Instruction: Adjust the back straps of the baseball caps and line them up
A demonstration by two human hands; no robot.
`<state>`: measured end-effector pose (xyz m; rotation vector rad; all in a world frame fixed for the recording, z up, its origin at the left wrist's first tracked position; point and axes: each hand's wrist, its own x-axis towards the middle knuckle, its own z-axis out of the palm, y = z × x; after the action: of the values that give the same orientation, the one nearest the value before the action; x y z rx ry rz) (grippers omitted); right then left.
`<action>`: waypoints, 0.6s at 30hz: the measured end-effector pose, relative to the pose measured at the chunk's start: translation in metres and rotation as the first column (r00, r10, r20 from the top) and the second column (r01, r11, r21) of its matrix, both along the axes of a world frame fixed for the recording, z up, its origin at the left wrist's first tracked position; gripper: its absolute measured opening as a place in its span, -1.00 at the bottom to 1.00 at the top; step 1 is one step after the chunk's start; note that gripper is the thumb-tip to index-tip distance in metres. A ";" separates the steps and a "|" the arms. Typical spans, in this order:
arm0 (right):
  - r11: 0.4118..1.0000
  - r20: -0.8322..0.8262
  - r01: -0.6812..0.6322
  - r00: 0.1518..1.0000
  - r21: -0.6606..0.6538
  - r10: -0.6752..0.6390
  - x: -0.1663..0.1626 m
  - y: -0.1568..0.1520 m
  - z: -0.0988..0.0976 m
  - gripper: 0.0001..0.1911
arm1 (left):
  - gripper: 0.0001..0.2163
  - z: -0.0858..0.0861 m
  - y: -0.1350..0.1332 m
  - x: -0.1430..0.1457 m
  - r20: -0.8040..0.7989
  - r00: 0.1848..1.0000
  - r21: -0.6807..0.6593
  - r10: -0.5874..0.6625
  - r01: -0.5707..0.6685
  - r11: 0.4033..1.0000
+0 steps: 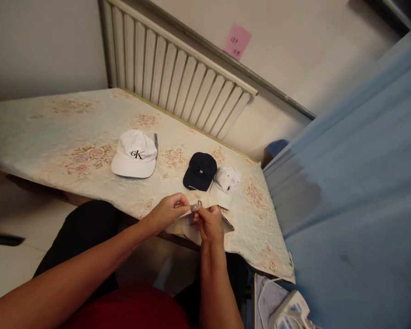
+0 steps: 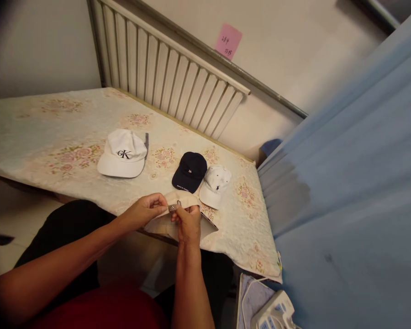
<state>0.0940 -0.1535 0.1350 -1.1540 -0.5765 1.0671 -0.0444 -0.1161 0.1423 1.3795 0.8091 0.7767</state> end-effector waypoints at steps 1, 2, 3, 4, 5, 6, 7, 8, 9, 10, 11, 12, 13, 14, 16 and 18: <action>1.000 -0.007 0.000 1.000 0.007 0.000 0.001 0.000 0.000 -0.71 | -0.86 0.001 -0.001 -0.001 -0.005 1.000 -0.020 -0.015 0.014 1.000; 1.000 -0.015 -0.002 1.000 0.017 0.002 0.002 0.000 0.001 -0.70 | -0.86 0.002 -0.002 -0.003 -0.002 0.999 -0.038 -0.039 0.039 0.999; 1.000 -0.024 -0.004 1.000 0.027 0.005 0.003 0.000 0.001 -0.69 | -0.84 0.002 -0.002 -0.004 0.008 0.998 -0.051 -0.066 0.067 0.996; 0.999 -0.031 -0.007 0.999 0.034 0.008 0.004 0.000 0.002 -0.67 | -0.81 0.002 -0.002 -0.006 0.020 0.996 -0.059 -0.089 0.090 0.994; 0.999 -0.036 -0.009 0.999 0.037 0.010 0.005 -0.001 0.002 -0.66 | -0.79 0.000 -0.002 -0.007 0.033 0.994 -0.063 -0.101 0.103 0.993; 0.999 -0.040 -0.013 0.999 0.036 0.014 0.006 -0.001 0.002 -0.65 | -0.78 -0.002 -0.001 -0.007 0.044 0.994 -0.067 -0.104 0.107 0.992; 0.999 -0.043 -0.020 0.999 0.035 0.021 0.006 -0.001 0.002 -0.65 | -0.78 -0.004 -0.001 -0.007 0.053 0.994 -0.075 -0.096 0.100 0.992; 0.999 -0.042 -0.030 0.999 0.033 0.031 0.006 -0.001 0.002 -0.65 | -0.78 -0.006 -0.001 -0.007 0.059 0.995 -0.084 -0.081 0.086 0.993; 0.999 -0.040 -0.040 0.998 0.032 0.041 0.006 -0.001 0.002 -0.66 | -0.80 -0.008 -0.002 -0.006 0.066 0.996 -0.092 -0.064 0.070 0.993; 0.998 -0.038 -0.049 0.998 0.033 0.050 0.005 -0.001 0.001 -0.66 | -0.82 -0.009 -0.002 -0.005 0.073 0.996 -0.095 -0.047 0.054 0.994; 0.998 -0.035 -0.056 0.998 0.034 0.057 0.004 -0.001 0.001 -0.67 | -0.83 -0.010 -0.003 -0.004 0.075 0.997 -0.094 -0.029 0.036 0.995; 0.998 -0.031 -0.060 0.998 0.032 0.061 0.003 -0.001 0.001 -0.68 | -0.84 -0.010 -0.003 -0.002 0.076 0.997 -0.089 -0.009 0.016 0.996; 0.998 -0.027 -0.063 0.998 0.029 0.063 0.002 -0.001 0.000 -0.70 | -0.85 -0.010 -0.003 -0.001 0.077 0.997 -0.081 0.011 -0.004 0.997; 0.998 -0.025 -0.064 0.998 0.026 0.065 0.000 -0.001 0.000 -0.71 | -0.84 -0.009 -0.004 0.001 0.081 0.996 -0.072 0.030 -0.024 0.997; 0.997 -0.029 -0.072 0.997 0.023 0.072 -0.003 -0.001 -0.001 -0.73 | -0.84 -0.009 -0.003 0.004 0.092 0.993 -0.054 0.068 -0.063 0.997; 0.997 -0.044 -0.076 0.996 0.027 0.077 -0.005 -0.002 -0.001 -0.73 | -0.83 -0.010 -0.002 0.006 0.099 0.990 -0.040 0.103 -0.099 0.994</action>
<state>0.0888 -0.1550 0.1337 -1.0903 -0.6016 1.1451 -0.0381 -0.1184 0.1325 1.2650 0.8140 0.9000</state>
